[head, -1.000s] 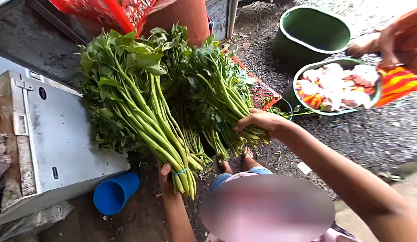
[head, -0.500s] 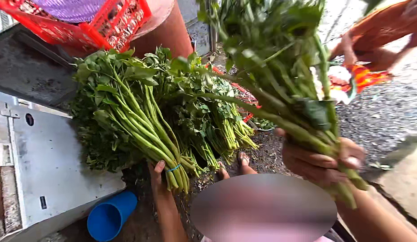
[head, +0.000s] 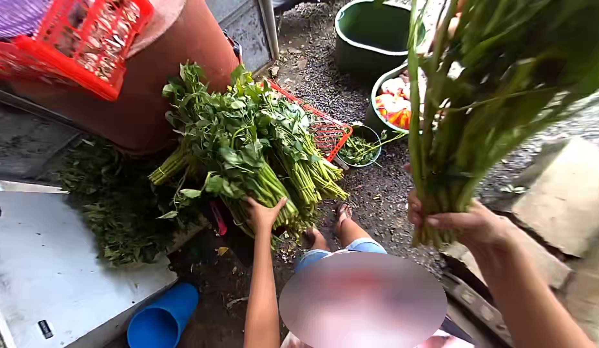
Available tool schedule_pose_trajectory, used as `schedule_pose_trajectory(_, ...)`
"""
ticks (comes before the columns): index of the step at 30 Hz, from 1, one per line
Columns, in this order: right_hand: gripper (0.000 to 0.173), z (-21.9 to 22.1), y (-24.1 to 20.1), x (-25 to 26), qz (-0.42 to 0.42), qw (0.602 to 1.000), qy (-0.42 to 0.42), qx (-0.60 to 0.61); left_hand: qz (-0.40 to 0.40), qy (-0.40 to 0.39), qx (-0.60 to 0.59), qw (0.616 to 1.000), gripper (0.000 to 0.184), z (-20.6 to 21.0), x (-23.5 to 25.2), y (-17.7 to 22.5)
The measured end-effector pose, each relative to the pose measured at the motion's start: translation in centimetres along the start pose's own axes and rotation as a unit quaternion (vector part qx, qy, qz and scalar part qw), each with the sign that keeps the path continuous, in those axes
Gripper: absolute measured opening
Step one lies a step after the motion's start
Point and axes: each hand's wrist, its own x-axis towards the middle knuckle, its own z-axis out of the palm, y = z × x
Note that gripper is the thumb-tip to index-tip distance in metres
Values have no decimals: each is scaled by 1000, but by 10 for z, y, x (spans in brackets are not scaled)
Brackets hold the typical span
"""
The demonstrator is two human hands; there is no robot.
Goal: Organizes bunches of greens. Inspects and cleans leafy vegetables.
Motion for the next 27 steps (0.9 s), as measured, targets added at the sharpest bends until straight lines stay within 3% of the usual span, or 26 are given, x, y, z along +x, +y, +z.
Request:
schedule_pose_trajectory(3, 52, -16, 34, -9, 78, 986, 149, 9, -22, 34, 54, 998, 158, 30, 4, -4)
schedule_pose_trajectory(5, 47, -30, 56, -14, 112, 977, 180, 27, -32, 31, 33, 998, 158, 17, -5, -3)
schedule_pose_trajectory(7, 44, -46, 76, -22, 137, 971, 192, 40, -10, 87, -14, 996, 151, 8, -26, 4)
schedule_pose_trajectory(8, 44, -56, 85, -27, 145, 969, 195, 45, 33, 140, -24, 989, 143, 10, -42, 13)
schedule_pose_trajectory(10, 41, -74, 96, -36, 162, 965, 201, 52, 166, 198, -50, 965, 107, 18, -81, 45)
schedule_pose_trajectory(11, 42, -83, 100, -41, 171, 963, 203, 55, 236, 167, -89, 953, 86, 27, -106, 66)
schedule_pose_trajectory(13, 44, -100, 105, -51, 185, 960, 202, 53, 311, -24, -158, 937, 61, 61, -152, 109)
schedule_pose_trajectory(15, 52, -117, 109, -60, 198, 958, 206, 30, 246, -298, -177, 905, 72, 117, -182, 154)
schedule_pose_trajectory(16, 62, -124, 111, -64, 205, 956, 211, 4, 169, -424, -210, 865, 78, 149, -193, 174)
schedule_pose_trajectory(17, 74, -131, 114, -69, 212, 951, 223, -40, 91, -502, -268, 817, 76, 181, -205, 188)
schedule_pose_trajectory(18, 83, -139, 118, -76, 224, 941, 234, -97, 32, -537, -342, 770, 75, 207, -219, 202)
schedule_pose_trajectory(20, 100, -155, 118, -89, 262, 909, 244, -215, -27, -541, -454, 708, 102, 244, -244, 228)
schedule_pose_trajectory(21, 105, -164, 117, -96, 271, 894, 246, -258, -42, -522, -479, 704, 109, 257, -254, 241)
schedule_pose_trajectory(22, 108, -172, 117, -102, 272, 885, 245, -286, -42, -498, -490, 714, 104, 268, -264, 250)
schedule_pose_trajectory(25, 96, -203, 121, -118, 269, 880, 232, -316, -47, -456, -516, 724, 71, 298, -286, 266)
schedule_pose_trajectory(27, 94, -224, 130, -125, 253, 889, 222, -309, -64, -424, -517, 741, 59, 310, -297, 274)
